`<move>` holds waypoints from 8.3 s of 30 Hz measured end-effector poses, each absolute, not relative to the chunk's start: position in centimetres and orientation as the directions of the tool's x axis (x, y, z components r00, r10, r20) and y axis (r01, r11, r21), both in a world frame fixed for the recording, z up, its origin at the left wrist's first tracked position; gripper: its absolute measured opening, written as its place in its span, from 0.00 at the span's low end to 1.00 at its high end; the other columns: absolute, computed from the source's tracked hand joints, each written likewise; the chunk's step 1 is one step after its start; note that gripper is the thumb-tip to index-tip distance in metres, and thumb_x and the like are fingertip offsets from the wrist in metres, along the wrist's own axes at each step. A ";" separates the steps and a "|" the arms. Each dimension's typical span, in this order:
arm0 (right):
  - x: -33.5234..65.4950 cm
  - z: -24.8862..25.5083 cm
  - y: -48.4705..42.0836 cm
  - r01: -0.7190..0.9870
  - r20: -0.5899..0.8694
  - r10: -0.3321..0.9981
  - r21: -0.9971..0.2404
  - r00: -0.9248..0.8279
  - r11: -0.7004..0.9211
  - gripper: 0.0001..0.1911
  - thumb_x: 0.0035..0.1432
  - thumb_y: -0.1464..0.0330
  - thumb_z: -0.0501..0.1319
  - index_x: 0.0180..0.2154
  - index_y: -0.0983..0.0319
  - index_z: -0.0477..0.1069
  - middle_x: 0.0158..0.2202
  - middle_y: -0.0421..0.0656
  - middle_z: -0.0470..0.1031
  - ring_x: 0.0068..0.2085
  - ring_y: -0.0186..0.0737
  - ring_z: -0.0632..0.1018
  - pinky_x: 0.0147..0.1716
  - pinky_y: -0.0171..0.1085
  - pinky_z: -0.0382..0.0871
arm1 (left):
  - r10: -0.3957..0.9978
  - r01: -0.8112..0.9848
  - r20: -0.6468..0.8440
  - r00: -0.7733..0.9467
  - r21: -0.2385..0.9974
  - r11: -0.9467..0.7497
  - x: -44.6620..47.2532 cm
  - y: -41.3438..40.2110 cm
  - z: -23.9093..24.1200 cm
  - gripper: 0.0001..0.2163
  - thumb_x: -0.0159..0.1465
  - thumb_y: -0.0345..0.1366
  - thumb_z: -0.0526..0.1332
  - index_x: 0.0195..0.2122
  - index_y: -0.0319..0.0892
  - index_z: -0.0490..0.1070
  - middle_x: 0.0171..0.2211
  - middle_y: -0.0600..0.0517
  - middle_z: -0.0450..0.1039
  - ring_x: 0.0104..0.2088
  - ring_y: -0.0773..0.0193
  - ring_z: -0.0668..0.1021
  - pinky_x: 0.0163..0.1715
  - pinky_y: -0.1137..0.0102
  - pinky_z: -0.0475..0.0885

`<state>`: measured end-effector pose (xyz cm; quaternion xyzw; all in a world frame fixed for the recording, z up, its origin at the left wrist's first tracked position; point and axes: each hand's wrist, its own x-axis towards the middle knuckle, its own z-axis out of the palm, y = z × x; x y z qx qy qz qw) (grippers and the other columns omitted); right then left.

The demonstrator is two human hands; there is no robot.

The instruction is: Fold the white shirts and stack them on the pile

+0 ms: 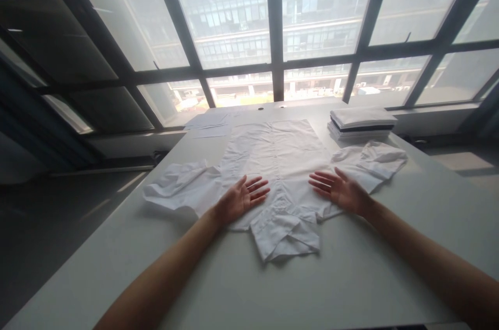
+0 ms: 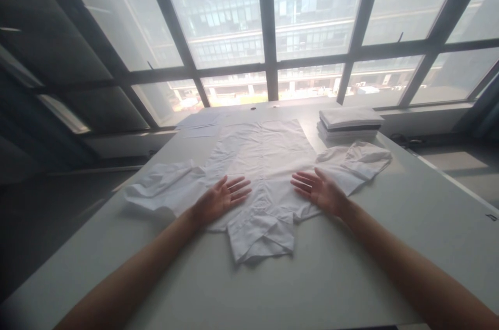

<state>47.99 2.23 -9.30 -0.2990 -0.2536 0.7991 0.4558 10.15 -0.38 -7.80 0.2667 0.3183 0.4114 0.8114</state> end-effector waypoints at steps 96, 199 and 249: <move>46.6 -13.9 9.7 0.430 0.341 0.915 -0.808 -0.215 0.402 0.16 0.54 0.60 0.70 0.45 0.56 0.79 0.66 0.46 0.71 0.74 0.58 0.55 0.74 0.61 0.37 | 0.917 0.769 0.143 0.372 0.506 -0.391 12.8 -1.2 -10.6 0.25 0.71 0.50 0.58 0.67 0.50 0.69 0.73 0.42 0.56 0.74 0.37 0.53 0.70 0.40 0.38; 45.6 -9.5 13.4 -0.115 -0.146 0.810 -0.960 -0.568 -0.254 0.24 0.73 0.55 0.49 0.60 0.58 0.69 0.60 0.54 0.75 0.59 0.49 0.78 0.59 0.57 0.72 | 0.964 0.951 0.201 0.173 0.219 -0.216 15.9 10.2 -11.5 0.25 0.74 0.42 0.51 0.71 0.44 0.60 0.73 0.40 0.57 0.73 0.45 0.56 0.70 0.41 0.49; 51.9 -10.4 16.2 -0.739 -0.166 0.986 -0.663 -0.008 -0.117 0.17 0.72 0.61 0.50 0.52 0.57 0.73 0.51 0.53 0.81 0.52 0.49 0.82 0.40 0.48 0.85 | 0.946 -0.715 -0.314 -0.075 0.678 0.169 7.2 12.4 -8.9 0.10 0.71 0.29 0.52 0.46 0.40 0.73 0.51 0.37 0.76 0.52 0.50 0.82 0.46 0.58 0.81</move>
